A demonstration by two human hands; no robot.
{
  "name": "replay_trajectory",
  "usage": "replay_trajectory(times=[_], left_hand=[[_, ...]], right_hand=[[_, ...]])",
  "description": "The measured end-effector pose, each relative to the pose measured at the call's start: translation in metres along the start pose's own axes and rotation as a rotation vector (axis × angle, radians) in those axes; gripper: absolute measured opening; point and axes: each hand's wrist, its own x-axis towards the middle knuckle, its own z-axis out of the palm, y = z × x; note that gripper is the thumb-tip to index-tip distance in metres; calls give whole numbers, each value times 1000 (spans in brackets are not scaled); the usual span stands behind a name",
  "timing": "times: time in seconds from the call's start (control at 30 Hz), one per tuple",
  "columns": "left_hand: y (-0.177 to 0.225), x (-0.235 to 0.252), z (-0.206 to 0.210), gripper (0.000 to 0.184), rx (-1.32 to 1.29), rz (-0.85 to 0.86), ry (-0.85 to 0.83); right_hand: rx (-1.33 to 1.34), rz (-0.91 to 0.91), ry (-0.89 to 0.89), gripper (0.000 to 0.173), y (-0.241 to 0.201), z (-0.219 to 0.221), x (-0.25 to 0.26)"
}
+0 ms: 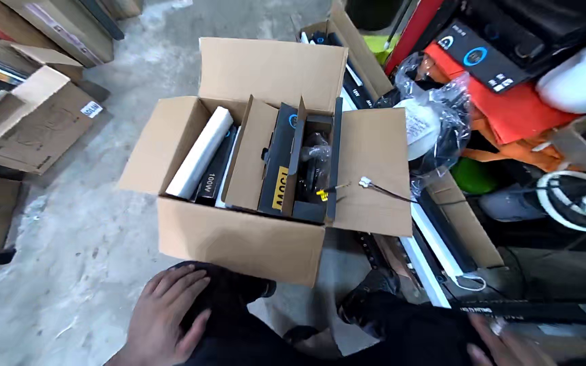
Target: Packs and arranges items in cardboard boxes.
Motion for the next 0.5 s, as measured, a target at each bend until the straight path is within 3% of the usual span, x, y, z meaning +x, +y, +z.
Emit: replay_trajectory(times=[0.1, 0.2, 0.3, 0.4, 0.47, 0.5], left_hand=[[19, 20, 7, 45, -18, -14, 102], [41, 58, 5, 39, -56, 90, 36], [64, 114, -4, 37, -49, 275, -79], [77, 170, 4, 39, -69, 358, -83], [75, 200, 26, 38, -156, 320, -1], [74, 211, 37, 38, -201, 280, 21]], right_hand=[[42, -29, 58, 36, -32, 4, 22], [86, -93, 18, 30, -58, 28, 52], [139, -63, -337, 17, -93, 44, 85], [81, -80, -716, 20, -104, 87, 106], [-7, -64, -895, 27, -100, 126, 109], [-55, -21, -984, 40, -97, 144, 107]])
